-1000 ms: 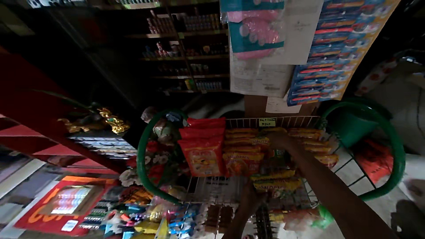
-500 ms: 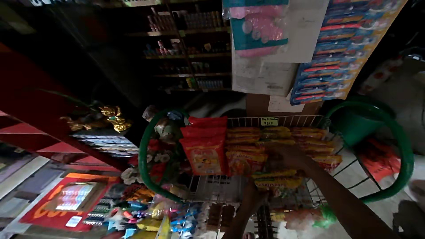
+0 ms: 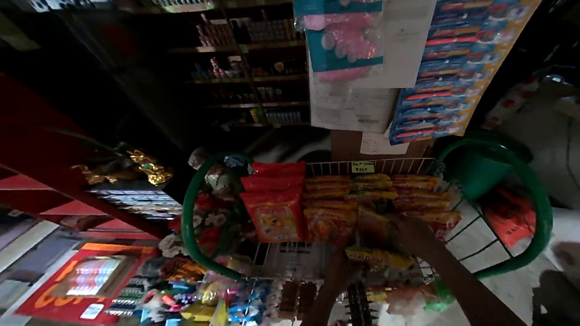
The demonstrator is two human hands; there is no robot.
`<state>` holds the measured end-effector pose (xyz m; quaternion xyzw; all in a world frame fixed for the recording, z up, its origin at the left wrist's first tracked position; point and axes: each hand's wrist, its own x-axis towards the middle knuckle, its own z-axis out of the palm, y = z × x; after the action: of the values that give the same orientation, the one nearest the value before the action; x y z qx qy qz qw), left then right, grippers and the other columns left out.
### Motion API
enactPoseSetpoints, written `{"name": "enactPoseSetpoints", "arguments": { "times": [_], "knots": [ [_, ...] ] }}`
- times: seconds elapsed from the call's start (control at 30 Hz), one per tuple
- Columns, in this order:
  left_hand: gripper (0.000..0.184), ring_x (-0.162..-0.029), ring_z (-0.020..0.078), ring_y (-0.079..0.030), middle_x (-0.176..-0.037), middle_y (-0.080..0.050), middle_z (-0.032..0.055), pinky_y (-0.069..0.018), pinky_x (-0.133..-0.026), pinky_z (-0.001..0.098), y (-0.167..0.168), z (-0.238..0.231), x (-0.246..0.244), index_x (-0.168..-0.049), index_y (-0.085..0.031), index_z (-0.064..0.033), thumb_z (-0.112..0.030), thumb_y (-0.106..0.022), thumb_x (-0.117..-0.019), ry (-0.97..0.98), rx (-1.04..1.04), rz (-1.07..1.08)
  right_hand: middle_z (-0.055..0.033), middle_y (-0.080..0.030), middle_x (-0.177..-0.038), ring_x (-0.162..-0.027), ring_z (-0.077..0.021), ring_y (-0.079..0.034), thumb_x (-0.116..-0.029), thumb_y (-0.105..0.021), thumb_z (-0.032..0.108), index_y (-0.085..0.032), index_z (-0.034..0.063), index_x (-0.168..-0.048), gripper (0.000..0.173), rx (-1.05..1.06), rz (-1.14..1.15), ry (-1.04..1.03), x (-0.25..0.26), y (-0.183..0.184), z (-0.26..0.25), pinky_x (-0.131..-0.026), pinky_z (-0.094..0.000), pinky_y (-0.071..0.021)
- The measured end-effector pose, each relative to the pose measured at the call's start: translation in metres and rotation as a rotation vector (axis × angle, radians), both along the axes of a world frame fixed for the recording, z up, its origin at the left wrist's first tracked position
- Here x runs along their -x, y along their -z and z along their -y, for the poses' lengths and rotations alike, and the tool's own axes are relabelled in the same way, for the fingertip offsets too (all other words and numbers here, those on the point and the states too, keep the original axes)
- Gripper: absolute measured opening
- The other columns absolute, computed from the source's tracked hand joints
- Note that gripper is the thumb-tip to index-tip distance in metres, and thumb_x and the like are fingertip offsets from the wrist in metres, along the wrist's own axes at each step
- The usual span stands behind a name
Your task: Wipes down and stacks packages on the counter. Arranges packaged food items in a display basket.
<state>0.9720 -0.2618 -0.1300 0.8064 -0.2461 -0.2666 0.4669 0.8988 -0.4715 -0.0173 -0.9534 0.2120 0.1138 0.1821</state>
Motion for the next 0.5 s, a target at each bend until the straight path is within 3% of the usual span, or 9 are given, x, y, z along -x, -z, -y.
{"name": "enactPoseSetpoints", "arguments": {
  "times": [0.1, 0.17, 0.27, 0.37, 0.5],
  "knots": [
    [0.058, -0.115, 0.022, -0.066, -0.123, -0.068, 0.0165, -0.0506, -0.104, 0.0393, 0.001, -0.001, 0.0, -0.137, -0.057, -0.0005, -0.02, -0.08, -0.0872, 0.04, -0.036, -0.024, -0.028, -0.062, -0.132, -0.123, -0.0477, -0.059, -0.1005, -0.065, 0.037, -0.048, 0.0045, -0.15, 0.061, -0.005, -0.076, 0.039, -0.002, -0.004, 0.009, -0.103, -0.0633, -0.045],
    [0.058, -0.116, 0.0231, -0.065, -0.124, -0.068, 0.0172, -0.0496, -0.106, 0.0398, 0.002, 0.0, -0.001, -0.135, -0.057, 0.0008, -0.022, -0.08, -0.0873, 0.045, -0.063, -0.012, -0.0286, -0.061, -0.134, -0.126, -0.0478, -0.056, -0.0957, -0.072, 0.035, -0.05, 0.0037, -0.148, 0.064, -0.022, -0.127, -0.024, -0.007, 0.004, 0.014, -0.106, -0.0642, -0.0425],
    [0.062, -0.121, 0.026, -0.063, -0.127, -0.066, 0.0193, -0.0473, -0.108, 0.0414, 0.0, 0.002, 0.0, -0.137, -0.055, 0.003, -0.026, -0.079, -0.0888, 0.048, -0.128, 0.002, -0.0267, -0.061, -0.133, -0.128, -0.0449, -0.056, -0.1004, -0.065, 0.025, -0.06, 0.0023, -0.138, 0.045, 0.001, -0.09, -0.064, -0.016, 0.012, 0.015, -0.107, -0.061, -0.0426],
    [0.062, -0.118, 0.0286, -0.064, -0.124, -0.067, 0.0211, -0.0484, -0.106, 0.0438, 0.002, 0.001, 0.0, -0.136, -0.055, 0.0057, -0.028, -0.079, -0.0895, 0.051, -0.149, -0.011, -0.0244, -0.056, -0.142, -0.131, -0.0432, -0.054, -0.1023, -0.06, 0.017, -0.057, 0.0024, -0.141, 0.042, 0.0, 0.036, -0.103, -0.029, 0.009, 0.016, -0.11, -0.0586, -0.0415],
    [0.058, -0.113, 0.0244, -0.067, -0.119, -0.069, 0.0179, -0.0512, -0.103, 0.0419, 0.002, 0.002, -0.001, -0.132, -0.057, 0.0049, -0.027, -0.08, -0.0884, 0.036, -0.09, -0.045, -0.0208, -0.056, -0.145, -0.133, -0.0398, -0.054, -0.1048, -0.057, 0.021, -0.055, 0.0081, -0.145, 0.042, -0.026, 0.07, -0.213, -0.055, 0.02, 0.024, -0.11, -0.058, -0.0417]
  ]
}}
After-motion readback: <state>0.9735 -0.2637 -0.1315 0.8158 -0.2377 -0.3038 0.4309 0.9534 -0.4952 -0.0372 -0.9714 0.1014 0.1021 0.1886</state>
